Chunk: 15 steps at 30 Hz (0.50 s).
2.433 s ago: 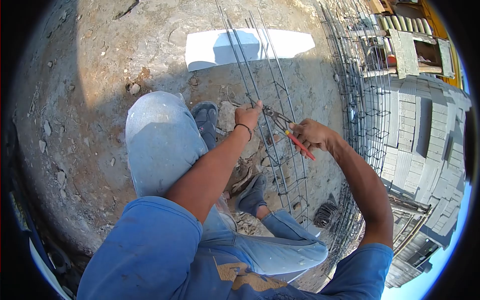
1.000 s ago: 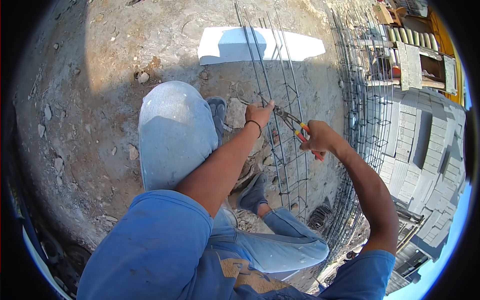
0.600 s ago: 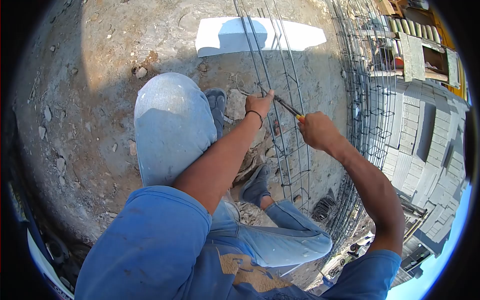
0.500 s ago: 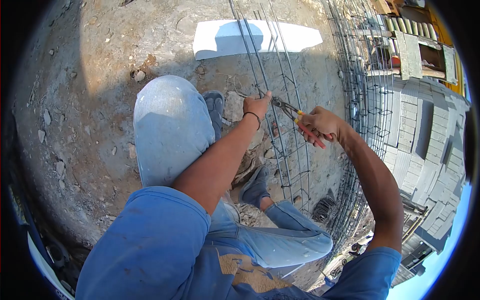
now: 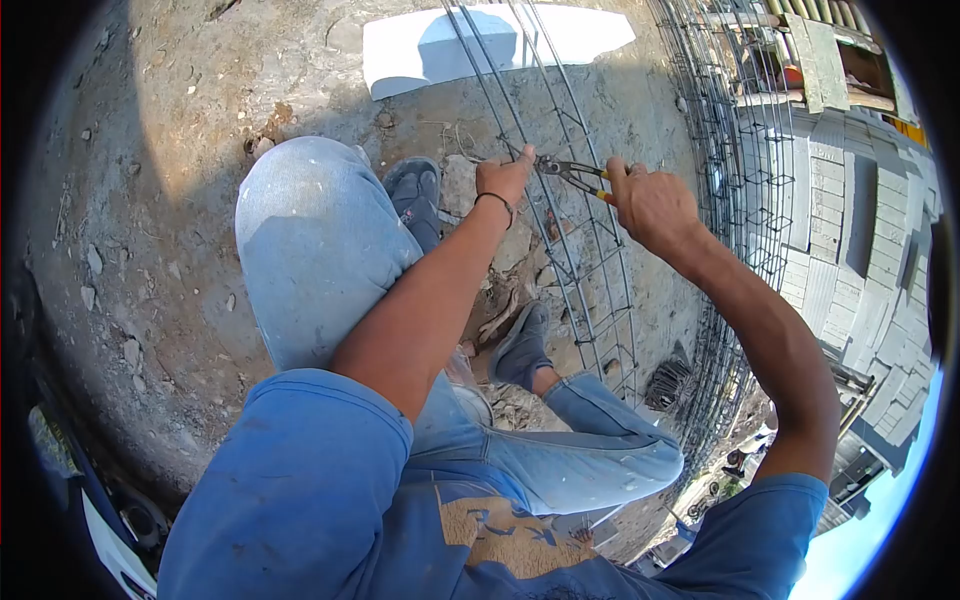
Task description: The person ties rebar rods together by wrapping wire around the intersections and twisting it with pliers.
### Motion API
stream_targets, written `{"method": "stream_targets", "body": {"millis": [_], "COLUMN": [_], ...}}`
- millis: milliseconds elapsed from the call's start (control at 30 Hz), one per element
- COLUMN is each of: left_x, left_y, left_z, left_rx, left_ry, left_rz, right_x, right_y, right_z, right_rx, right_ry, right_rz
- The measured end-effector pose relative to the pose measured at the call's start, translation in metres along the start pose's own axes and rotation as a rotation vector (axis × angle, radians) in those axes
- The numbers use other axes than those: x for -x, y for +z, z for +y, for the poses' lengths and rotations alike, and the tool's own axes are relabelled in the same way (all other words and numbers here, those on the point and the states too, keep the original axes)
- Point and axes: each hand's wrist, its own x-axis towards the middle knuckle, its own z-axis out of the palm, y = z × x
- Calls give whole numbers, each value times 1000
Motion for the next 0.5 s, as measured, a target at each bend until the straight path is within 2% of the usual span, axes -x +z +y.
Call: {"method": "stream_targets", "body": {"millis": [33,200,233,300,367,433,467,500], "left_x": [1,-12,-11,-17,-31,-14,-7,-2], "left_y": [1,3,4,6,6,5,6,10], "left_z": [-1,-13,-13,-12,-27,-24,-14,-8], "left_rx": [30,29,47,74,103,64,27,20], "left_ry": [3,17,2,-3,72,89,135,143], "left_rz": [6,-18,5,29,-29,25,74,73], "right_x": [1,-5,-3,3,19,36,47,61], "right_y": [-5,-31,-15,44,70,87,93,98], "right_z": [-6,-12,-3,21,3,-33,-48,-64], "right_rx": [-13,-471,-479,-2009,-2117,-2405,-2410,-2546], "right_ry": [9,124,131,186,110,79,76,121], "right_rz": [-9,-557,-556,-847,-853,-682,-673,-562]}}
